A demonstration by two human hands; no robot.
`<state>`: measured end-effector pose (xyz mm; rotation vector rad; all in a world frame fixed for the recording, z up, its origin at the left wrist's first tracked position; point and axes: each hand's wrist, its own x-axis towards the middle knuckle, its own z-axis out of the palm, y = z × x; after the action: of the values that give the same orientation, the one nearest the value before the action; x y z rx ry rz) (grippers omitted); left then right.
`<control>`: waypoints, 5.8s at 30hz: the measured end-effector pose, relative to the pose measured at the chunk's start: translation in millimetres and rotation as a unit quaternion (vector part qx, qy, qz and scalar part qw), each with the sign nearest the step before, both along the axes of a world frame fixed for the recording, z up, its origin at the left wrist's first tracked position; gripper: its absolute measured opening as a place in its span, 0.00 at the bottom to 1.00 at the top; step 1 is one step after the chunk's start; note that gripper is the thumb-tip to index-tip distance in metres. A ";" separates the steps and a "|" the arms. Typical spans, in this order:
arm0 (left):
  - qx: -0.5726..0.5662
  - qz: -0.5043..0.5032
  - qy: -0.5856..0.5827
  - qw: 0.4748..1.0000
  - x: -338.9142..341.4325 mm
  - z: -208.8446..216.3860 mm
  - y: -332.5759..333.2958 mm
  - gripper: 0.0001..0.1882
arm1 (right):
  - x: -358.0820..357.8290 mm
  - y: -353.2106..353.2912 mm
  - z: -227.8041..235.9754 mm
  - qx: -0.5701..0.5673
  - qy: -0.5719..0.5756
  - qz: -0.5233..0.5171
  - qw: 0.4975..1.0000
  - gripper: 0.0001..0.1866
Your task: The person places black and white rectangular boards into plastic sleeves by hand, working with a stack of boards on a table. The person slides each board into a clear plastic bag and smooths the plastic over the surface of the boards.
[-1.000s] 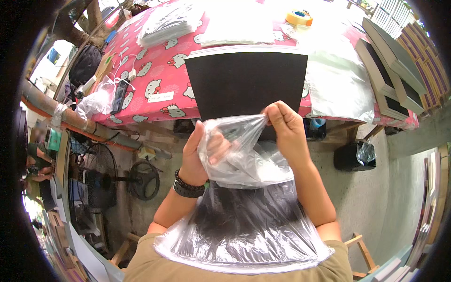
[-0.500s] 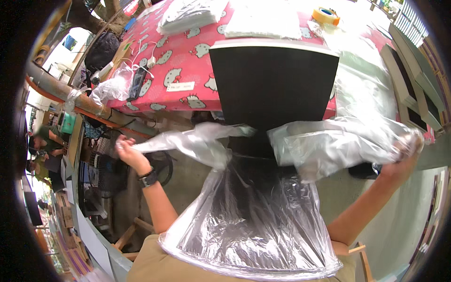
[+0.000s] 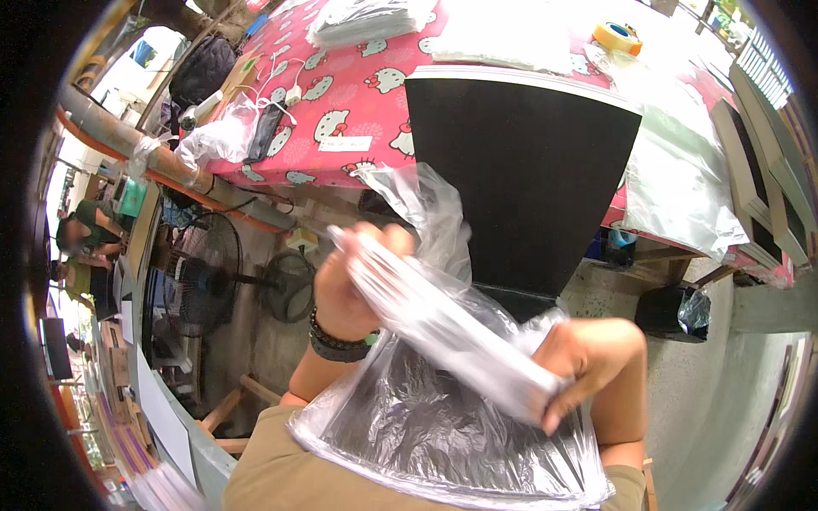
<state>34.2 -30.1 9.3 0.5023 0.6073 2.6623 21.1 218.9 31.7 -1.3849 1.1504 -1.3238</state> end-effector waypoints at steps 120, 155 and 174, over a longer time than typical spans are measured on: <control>-0.308 0.060 0.064 0.947 -47.6 -7.1 41.5 0.29 | -31.2 -52.9 -45.0 0.012 0.046 -0.570 0.820 0.12; -0.194 0.005 -0.094 0.976 -33.2 -36.5 28.5 0.16 | -25.3 -41.1 -63.8 -0.089 -0.144 -0.634 0.754 0.10; -0.153 -0.020 0.124 0.980 -24.6 3.8 -5.0 0.15 | -8.5 -23.5 22.1 0.188 0.036 -0.313 0.930 0.08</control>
<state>9.6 -35.1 13.1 0.7499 1.0466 2.4242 12.6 195.4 53.8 -0.8120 1.8862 -1.3740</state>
